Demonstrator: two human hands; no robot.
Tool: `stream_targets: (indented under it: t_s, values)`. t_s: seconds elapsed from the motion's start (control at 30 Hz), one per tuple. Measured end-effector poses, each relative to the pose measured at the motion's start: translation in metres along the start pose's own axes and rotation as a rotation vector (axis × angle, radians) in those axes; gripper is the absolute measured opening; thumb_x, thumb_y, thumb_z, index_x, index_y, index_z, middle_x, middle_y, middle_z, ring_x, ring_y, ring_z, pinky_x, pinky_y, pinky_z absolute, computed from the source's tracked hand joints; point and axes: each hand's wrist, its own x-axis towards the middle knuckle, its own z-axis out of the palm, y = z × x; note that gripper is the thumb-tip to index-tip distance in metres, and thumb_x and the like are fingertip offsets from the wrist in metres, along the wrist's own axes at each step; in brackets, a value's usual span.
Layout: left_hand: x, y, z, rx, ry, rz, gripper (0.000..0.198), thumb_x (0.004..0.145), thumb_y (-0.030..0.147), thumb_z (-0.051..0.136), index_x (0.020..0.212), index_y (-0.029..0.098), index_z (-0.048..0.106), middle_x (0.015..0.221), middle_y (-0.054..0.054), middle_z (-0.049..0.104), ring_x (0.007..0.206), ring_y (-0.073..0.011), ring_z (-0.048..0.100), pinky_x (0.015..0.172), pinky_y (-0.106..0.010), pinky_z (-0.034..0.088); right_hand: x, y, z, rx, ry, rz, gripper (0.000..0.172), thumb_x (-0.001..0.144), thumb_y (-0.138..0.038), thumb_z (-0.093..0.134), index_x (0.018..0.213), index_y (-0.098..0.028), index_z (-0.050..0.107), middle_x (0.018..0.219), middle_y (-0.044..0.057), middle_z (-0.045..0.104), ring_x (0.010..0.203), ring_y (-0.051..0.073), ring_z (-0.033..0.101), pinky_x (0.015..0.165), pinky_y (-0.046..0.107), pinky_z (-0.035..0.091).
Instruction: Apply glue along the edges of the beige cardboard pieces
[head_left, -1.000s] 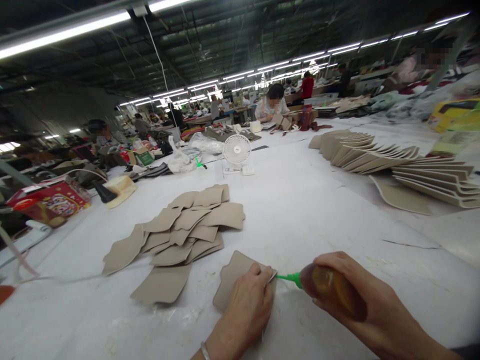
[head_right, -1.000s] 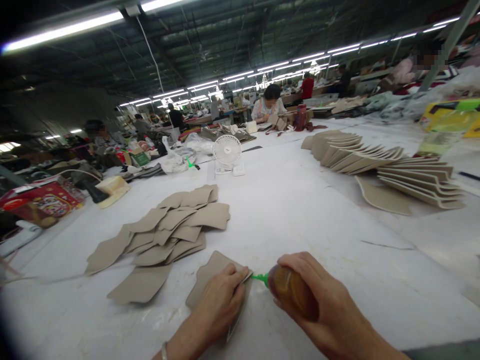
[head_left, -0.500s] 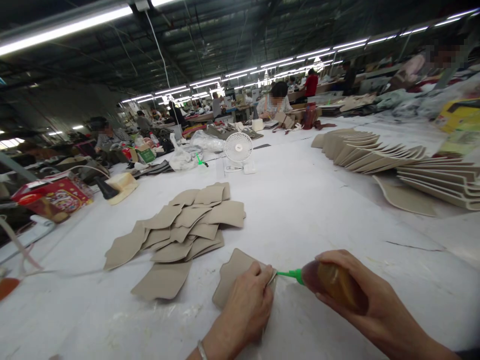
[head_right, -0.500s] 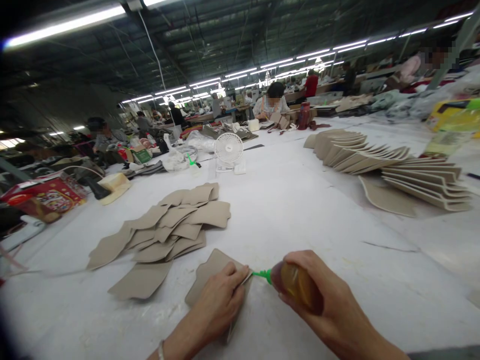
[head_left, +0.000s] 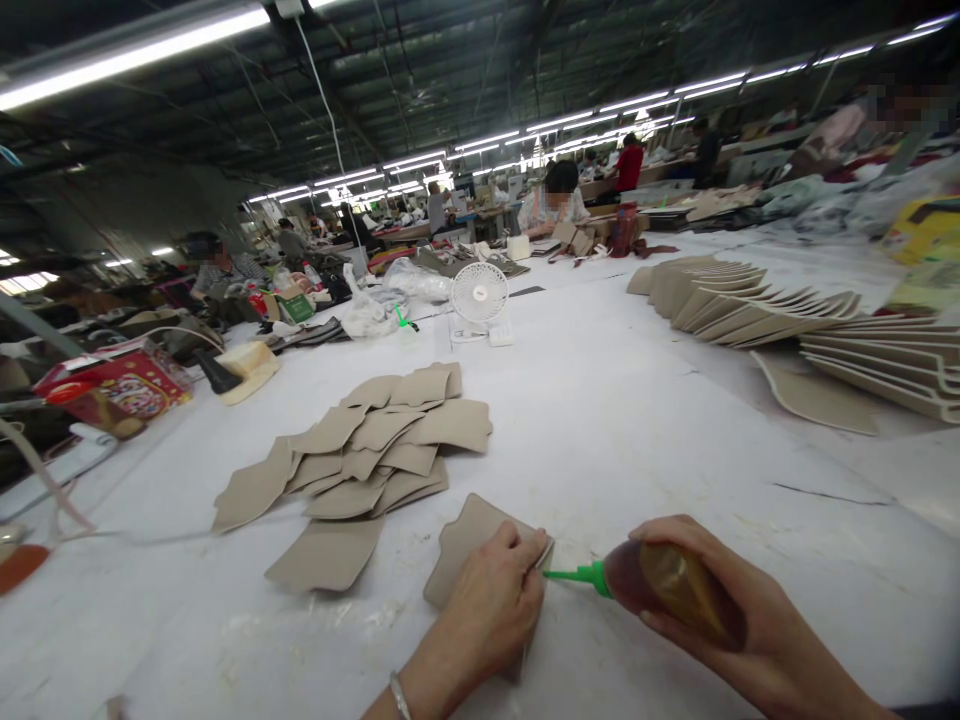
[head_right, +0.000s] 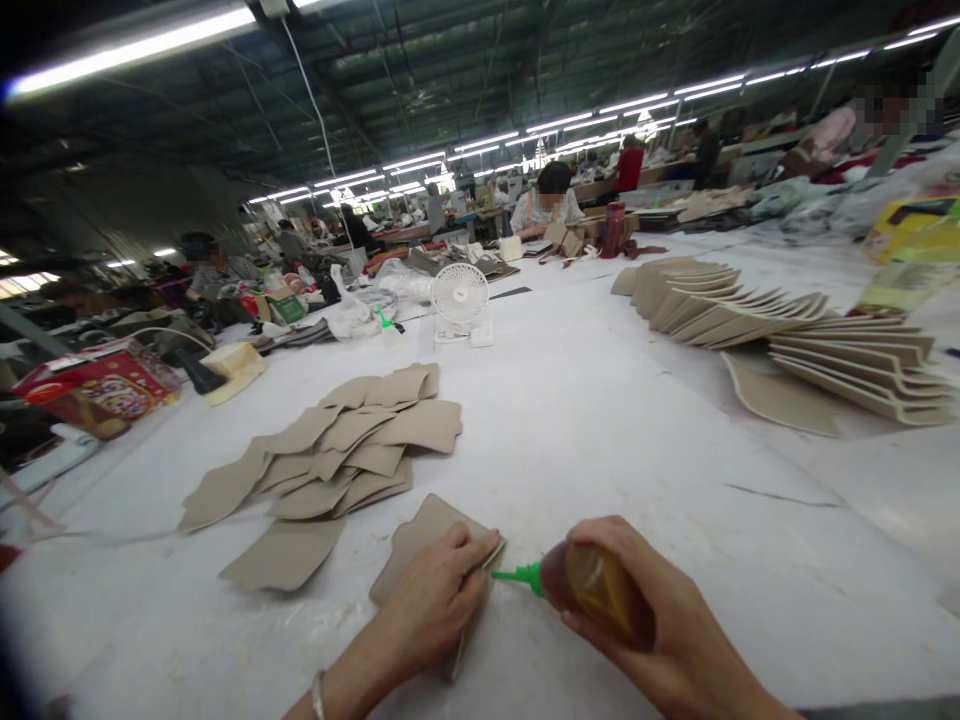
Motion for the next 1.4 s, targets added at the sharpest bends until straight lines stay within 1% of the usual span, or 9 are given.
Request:
stream_targets:
  t_s: [0.13,0.3,0.5,0.63,0.8,1.03,1.13,1.27,1.4]
  values:
    - [-0.001,0.000,0.000,-0.022,-0.010,-0.002,0.042,0.088,0.021,0.034,0.121,0.031,0.059,0.098,-0.003,0.057,0.091,-0.0183,0.059,0.082,-0.027,0.044,-0.001,0.006,-0.001,-0.026,0.078,0.038,0.035,0.086,-0.037,0.065,0.115,-0.028,0.048,0.109,0.005,0.060,0.095,0.023,0.064,0.079,0.030,0.055]
    - [-0.003,-0.002,0.001,-0.038,-0.012,0.001,0.045,0.090,0.022,0.034,0.129,0.031,0.054,0.100,-0.004,0.056,0.094,-0.0190,0.058,0.085,-0.028,0.044,-0.010,0.010,0.003,0.016,0.026,0.077,0.041,0.080,-0.040,0.070,0.115,-0.029,0.051,0.108,0.003,0.065,0.093,0.022,0.066,0.079,0.026,0.057]
    - [-0.004,-0.005,0.000,-0.025,-0.015,-0.010,0.045,0.092,0.024,0.032,0.132,0.031,0.051,0.100,-0.004,0.054,0.092,-0.0191,0.059,0.084,-0.029,0.044,-0.018,0.014,0.013,-0.011,0.135,0.142,0.043,0.078,-0.043,0.070,0.114,-0.027,0.054,0.110,0.005,0.064,0.098,0.024,0.065,0.084,0.028,0.055]
    - [-0.005,-0.004,0.000,-0.022,-0.022,-0.014,0.046,0.093,0.025,0.031,0.135,0.030,0.048,0.099,-0.004,0.053,0.091,-0.0188,0.058,0.084,-0.028,0.043,-0.028,0.009,0.021,0.116,0.082,0.199,0.046,0.078,-0.049,0.070,0.115,-0.027,0.054,0.109,0.005,0.065,0.096,0.024,0.066,0.087,0.030,0.054]
    - [-0.006,-0.003,0.000,-0.040,-0.017,-0.019,0.046,0.093,0.025,0.032,0.136,0.030,0.047,0.101,-0.004,0.053,0.094,-0.0192,0.058,0.087,-0.028,0.043,-0.032,0.006,0.022,0.074,0.148,0.215,0.043,0.076,-0.046,0.072,0.112,-0.028,0.056,0.109,0.004,0.064,0.096,0.024,0.065,0.083,0.027,0.055]
    - [-0.008,-0.005,-0.001,-0.055,-0.026,-0.029,0.047,0.093,0.025,0.033,0.139,0.029,0.045,0.103,-0.005,0.054,0.096,-0.0200,0.058,0.089,-0.029,0.043,-0.037,-0.011,0.029,0.194,0.134,0.311,0.043,0.072,-0.046,0.073,0.109,-0.029,0.059,0.109,0.002,0.065,0.098,0.023,0.064,0.086,0.026,0.052]
    - [-0.008,-0.005,0.000,-0.058,-0.024,-0.021,0.047,0.093,0.026,0.033,0.138,0.029,0.046,0.103,-0.005,0.054,0.096,-0.0198,0.058,0.089,-0.029,0.043,-0.038,-0.014,0.031,0.180,0.163,0.316,0.043,0.073,-0.044,0.073,0.109,-0.027,0.060,0.108,0.004,0.065,0.098,0.025,0.064,0.085,0.029,0.053]
    - [-0.008,-0.005,0.000,-0.039,-0.031,-0.029,0.048,0.093,0.025,0.033,0.139,0.028,0.045,0.104,-0.005,0.055,0.097,-0.0194,0.057,0.090,-0.028,0.043,-0.041,-0.008,0.031,0.257,0.080,0.296,0.046,0.072,-0.046,0.073,0.111,-0.026,0.059,0.106,0.004,0.066,0.095,0.025,0.065,0.081,0.029,0.055]
    - [-0.008,-0.004,-0.001,-0.033,-0.039,-0.040,0.047,0.093,0.025,0.032,0.139,0.027,0.045,0.105,-0.005,0.055,0.098,-0.0194,0.057,0.091,-0.028,0.043,-0.040,0.003,0.026,0.106,0.163,0.252,0.042,0.076,-0.043,0.071,0.112,-0.028,0.057,0.110,0.002,0.065,0.100,0.024,0.064,0.086,0.027,0.053]
